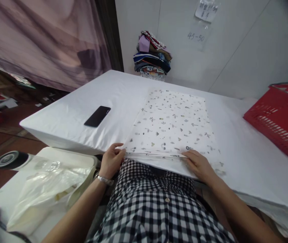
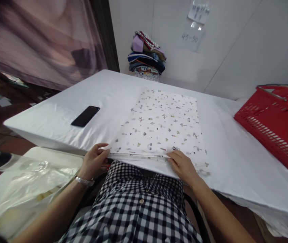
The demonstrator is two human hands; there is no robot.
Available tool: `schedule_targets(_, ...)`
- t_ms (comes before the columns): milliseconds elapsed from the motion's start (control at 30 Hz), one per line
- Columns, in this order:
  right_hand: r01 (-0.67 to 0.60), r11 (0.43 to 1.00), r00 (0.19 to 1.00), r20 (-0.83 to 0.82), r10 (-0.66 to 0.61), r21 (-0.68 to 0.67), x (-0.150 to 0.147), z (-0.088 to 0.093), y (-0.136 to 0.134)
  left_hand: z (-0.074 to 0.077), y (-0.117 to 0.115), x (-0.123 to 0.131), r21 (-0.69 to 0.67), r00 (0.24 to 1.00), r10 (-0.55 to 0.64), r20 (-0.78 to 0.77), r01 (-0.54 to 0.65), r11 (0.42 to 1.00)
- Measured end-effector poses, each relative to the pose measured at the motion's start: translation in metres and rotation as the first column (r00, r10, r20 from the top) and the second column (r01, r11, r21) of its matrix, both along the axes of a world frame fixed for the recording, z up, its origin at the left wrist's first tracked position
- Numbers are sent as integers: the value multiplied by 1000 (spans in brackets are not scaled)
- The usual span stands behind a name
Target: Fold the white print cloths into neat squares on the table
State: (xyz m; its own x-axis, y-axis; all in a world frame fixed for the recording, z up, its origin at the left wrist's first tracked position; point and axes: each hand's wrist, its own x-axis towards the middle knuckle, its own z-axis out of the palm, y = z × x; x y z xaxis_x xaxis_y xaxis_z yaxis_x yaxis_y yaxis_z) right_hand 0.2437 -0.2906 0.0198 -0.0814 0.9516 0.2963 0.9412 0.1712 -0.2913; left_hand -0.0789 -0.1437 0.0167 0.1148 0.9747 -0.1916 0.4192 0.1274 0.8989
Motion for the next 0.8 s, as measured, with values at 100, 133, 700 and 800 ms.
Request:
schedule_targets(100,5,998,1000,6,-6,63,-1,-3,-1,-3,2,-3,116,982,-22,-190,45,992)
schedule_targets(133,-24,998,1000,19,23,50,-2,-4,-2,-4,3,-3,138,970,-19,-241,54,989)
schedule_targets(700,-117,989,993,-38,114,-93,-30,4,20,-3,2,-2,206,926,-7,-377,91,974)
schedule_targets(800,-77,993,995,-76,71,-85,-29,10,21,-4,1,-2,208,922,-6,-386,94,974)
